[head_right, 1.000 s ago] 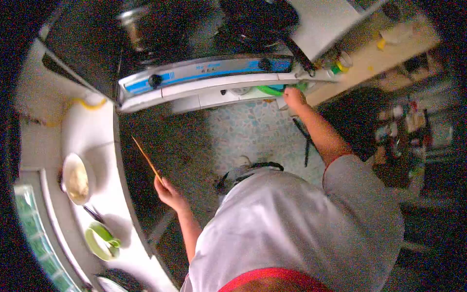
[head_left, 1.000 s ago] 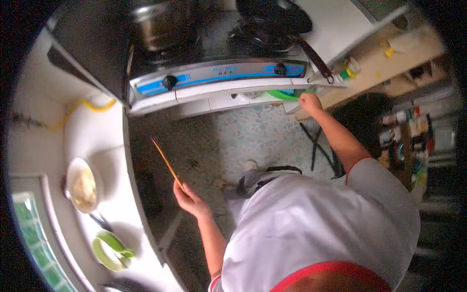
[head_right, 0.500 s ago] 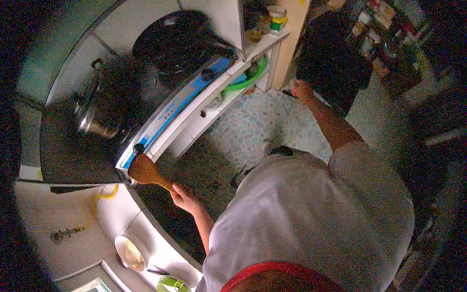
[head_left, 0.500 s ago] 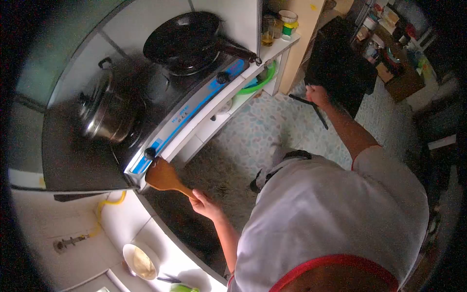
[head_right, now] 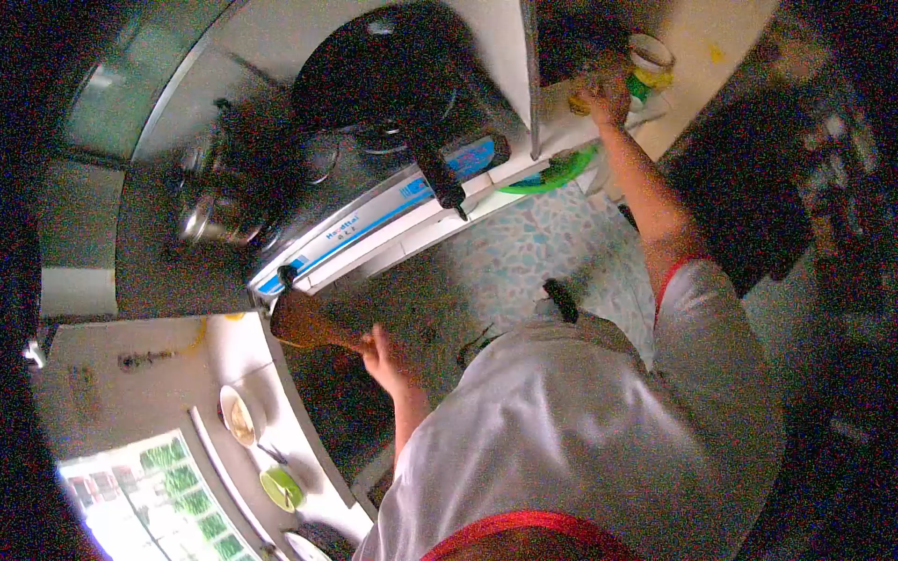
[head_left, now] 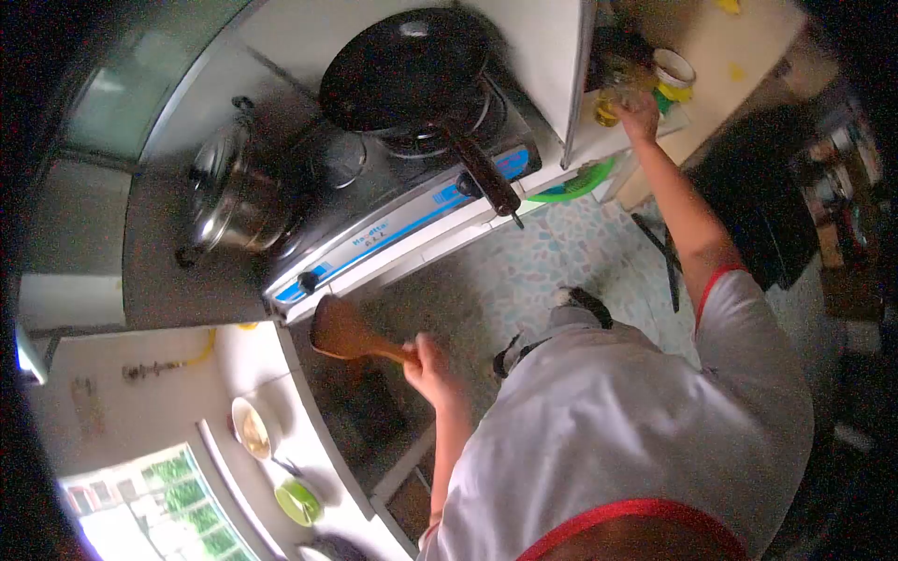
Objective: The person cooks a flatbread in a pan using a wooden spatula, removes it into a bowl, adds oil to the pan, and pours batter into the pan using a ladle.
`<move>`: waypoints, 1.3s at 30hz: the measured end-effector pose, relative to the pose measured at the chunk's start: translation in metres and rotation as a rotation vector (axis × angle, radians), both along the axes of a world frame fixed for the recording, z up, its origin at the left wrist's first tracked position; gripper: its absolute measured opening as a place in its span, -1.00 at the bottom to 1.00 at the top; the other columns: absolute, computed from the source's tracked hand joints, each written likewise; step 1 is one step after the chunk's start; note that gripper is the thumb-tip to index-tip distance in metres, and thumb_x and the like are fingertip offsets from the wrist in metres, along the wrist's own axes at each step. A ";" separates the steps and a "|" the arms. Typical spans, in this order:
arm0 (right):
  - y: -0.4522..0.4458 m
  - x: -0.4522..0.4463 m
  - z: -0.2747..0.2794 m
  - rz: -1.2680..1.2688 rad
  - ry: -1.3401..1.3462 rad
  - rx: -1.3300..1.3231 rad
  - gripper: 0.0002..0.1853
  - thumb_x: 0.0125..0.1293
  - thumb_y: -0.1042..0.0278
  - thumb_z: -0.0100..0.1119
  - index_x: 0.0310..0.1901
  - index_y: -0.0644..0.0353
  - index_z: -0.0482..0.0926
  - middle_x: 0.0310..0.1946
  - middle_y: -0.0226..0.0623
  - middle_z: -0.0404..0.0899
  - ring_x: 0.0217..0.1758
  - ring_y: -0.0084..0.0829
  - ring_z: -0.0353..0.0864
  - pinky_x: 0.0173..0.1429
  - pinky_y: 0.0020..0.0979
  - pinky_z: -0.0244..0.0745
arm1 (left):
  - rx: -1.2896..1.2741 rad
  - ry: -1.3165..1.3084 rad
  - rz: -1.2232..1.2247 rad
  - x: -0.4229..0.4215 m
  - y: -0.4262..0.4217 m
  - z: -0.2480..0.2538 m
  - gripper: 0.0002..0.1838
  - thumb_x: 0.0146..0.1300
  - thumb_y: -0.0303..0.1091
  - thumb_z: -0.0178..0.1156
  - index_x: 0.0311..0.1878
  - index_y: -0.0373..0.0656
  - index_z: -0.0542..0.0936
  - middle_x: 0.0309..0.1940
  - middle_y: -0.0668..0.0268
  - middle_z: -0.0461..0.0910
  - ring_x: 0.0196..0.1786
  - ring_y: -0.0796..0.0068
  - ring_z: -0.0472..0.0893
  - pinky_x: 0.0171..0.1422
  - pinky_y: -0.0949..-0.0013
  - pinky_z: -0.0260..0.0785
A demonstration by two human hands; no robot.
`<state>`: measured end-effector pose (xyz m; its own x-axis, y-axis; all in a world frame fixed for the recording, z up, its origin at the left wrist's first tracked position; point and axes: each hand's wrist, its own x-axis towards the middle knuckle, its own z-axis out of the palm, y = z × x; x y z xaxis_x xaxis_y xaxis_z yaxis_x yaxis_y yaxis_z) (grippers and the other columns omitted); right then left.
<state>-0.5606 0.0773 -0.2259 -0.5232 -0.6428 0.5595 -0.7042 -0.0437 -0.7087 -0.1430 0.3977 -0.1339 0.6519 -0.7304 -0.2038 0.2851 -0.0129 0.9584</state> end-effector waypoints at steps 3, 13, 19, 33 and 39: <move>-0.041 -0.016 -0.027 0.019 0.025 -0.068 -0.34 -0.21 0.15 0.37 -0.07 0.30 0.32 -0.21 -0.13 0.46 -0.18 -0.23 0.46 -0.08 -0.34 0.36 | 0.087 0.145 -0.210 -0.036 -0.035 0.015 -0.80 0.10 -0.37 0.12 -0.48 -0.11 0.27 -0.58 0.43 0.34 -0.53 0.65 0.32 -0.46 0.53 0.19; -0.041 0.000 0.009 0.228 -0.090 -0.127 -0.27 -0.18 0.07 0.33 0.00 0.30 0.27 -0.10 -0.05 0.41 -0.05 -0.10 0.39 0.02 -0.26 0.26 | -0.310 0.669 -0.449 -0.105 -0.136 0.053 -0.69 0.14 -0.22 0.08 -0.19 -0.24 0.33 -0.15 0.13 0.41 -0.03 0.30 0.43 0.02 0.18 0.33; -0.043 -0.014 0.005 0.132 -0.094 -0.020 -0.31 -0.19 0.13 0.35 -0.05 0.29 0.26 -0.15 -0.13 0.41 -0.08 -0.21 0.41 0.01 -0.31 0.27 | -0.195 0.500 -0.386 -0.103 -0.148 0.053 -0.82 0.11 -0.35 0.13 -0.46 -0.11 0.32 -0.38 0.25 0.50 -0.26 0.39 0.51 -0.21 0.34 0.41; 0.113 0.059 0.090 0.496 -0.234 0.023 -0.46 -0.26 0.33 0.39 -0.19 0.20 0.35 -0.32 -0.29 0.49 -0.24 -0.46 0.49 -0.11 -0.46 0.38 | -0.124 0.238 -0.451 -0.013 -0.131 0.066 -0.81 0.14 -0.36 0.06 -0.41 -0.30 0.35 -0.28 0.04 0.51 -0.34 0.31 0.55 -0.44 0.46 0.43; 0.111 0.143 0.149 0.689 -0.086 0.113 -0.49 -0.21 0.35 0.35 -0.20 0.23 0.33 -0.39 -0.27 0.50 -0.29 -0.47 0.51 -0.21 -0.46 0.41 | -0.135 0.335 -0.503 -0.002 -0.130 0.064 -0.81 0.13 -0.37 0.08 -0.50 -0.21 0.31 -0.31 0.05 0.51 -0.30 0.27 0.56 -0.37 0.44 0.47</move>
<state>-0.4178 0.1886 -0.0772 -0.0150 -0.8955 0.4449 -0.4837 -0.3829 -0.7870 -0.1448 0.2678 -0.0703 0.1375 -0.9653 -0.2222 0.5614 -0.1089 0.8204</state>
